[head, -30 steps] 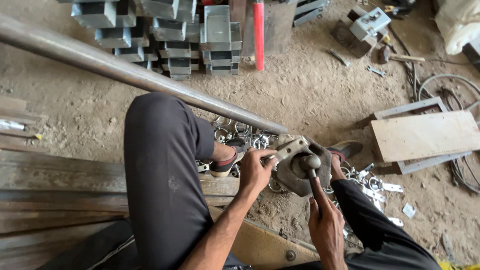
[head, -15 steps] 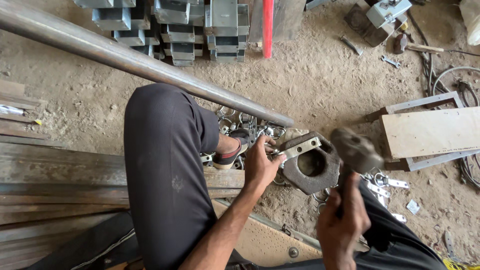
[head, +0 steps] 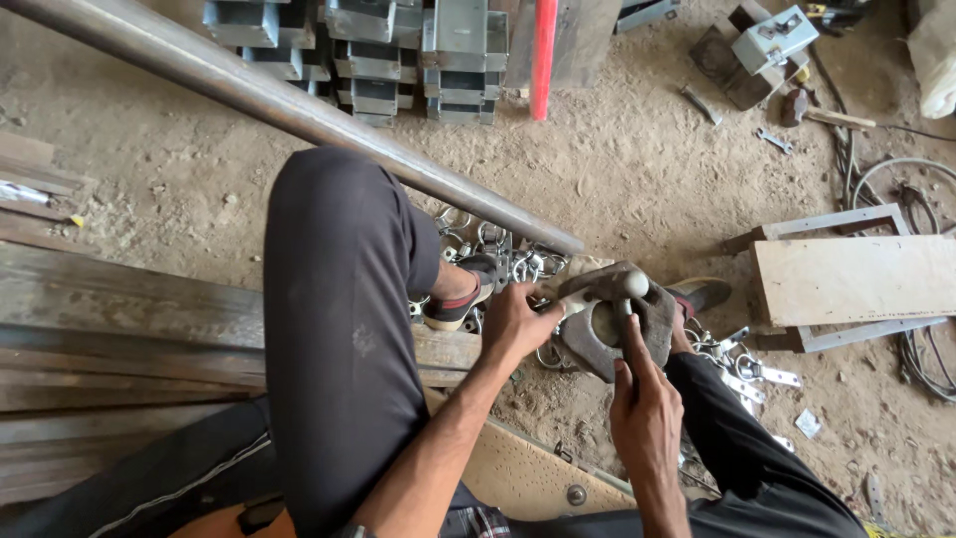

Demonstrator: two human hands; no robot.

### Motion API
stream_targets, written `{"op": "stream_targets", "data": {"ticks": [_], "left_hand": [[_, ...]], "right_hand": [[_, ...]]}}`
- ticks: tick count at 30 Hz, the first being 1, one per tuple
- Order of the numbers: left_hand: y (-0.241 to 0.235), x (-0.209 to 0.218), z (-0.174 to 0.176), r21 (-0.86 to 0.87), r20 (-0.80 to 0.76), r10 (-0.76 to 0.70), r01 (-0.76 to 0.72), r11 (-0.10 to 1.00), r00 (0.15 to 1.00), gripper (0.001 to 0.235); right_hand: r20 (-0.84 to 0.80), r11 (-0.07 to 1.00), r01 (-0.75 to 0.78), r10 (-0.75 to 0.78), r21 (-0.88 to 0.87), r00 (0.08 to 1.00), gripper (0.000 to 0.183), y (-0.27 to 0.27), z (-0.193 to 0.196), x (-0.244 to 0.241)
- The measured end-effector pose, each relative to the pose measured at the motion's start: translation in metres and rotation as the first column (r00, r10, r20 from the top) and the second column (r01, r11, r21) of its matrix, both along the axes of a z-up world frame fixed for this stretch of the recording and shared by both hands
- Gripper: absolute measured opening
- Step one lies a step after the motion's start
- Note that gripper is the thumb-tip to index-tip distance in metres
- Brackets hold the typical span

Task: The person is using a hammer to fit and align various small metal components and brackets into a large, hexagonal metal mold. The person handles several metal pieces, inserting them into the mold and tapping them with a hammer to secure or align them.

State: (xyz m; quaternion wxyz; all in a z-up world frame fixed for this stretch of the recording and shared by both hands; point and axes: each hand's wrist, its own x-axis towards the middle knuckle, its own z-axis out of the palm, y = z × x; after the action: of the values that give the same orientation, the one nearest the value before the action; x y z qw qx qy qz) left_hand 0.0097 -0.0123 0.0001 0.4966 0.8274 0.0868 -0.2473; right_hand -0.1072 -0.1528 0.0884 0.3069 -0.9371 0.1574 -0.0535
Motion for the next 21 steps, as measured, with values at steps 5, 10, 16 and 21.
{"op": "stream_targets", "data": {"ticks": [5,10,16,21], "left_hand": [[-0.001,-0.001,0.002,0.021,-0.011,0.041,-0.040,0.999,0.999,0.032],[0.002,0.003,0.002,0.144,0.095,0.048,-0.062,0.988,0.994,0.037],[0.003,0.004,-0.001,0.084,0.145,0.048,-0.061,0.995,0.988,0.037],[-0.001,0.005,-0.003,0.114,0.106,0.069,-0.081,0.990,0.992,0.049]], "right_hand": [[0.127,0.999,0.003,0.001,-0.032,0.992,0.055,-0.005,0.005,-0.006],[0.389,0.996,-0.016,0.047,-0.084,0.920,0.053,-0.008,0.023,-0.012],[0.263,0.993,0.020,0.011,-0.116,0.965,0.054,0.004,0.009,-0.001],[-0.141,0.989,0.096,-0.112,-0.112,0.984,0.063,0.010,-0.001,0.006]]}}
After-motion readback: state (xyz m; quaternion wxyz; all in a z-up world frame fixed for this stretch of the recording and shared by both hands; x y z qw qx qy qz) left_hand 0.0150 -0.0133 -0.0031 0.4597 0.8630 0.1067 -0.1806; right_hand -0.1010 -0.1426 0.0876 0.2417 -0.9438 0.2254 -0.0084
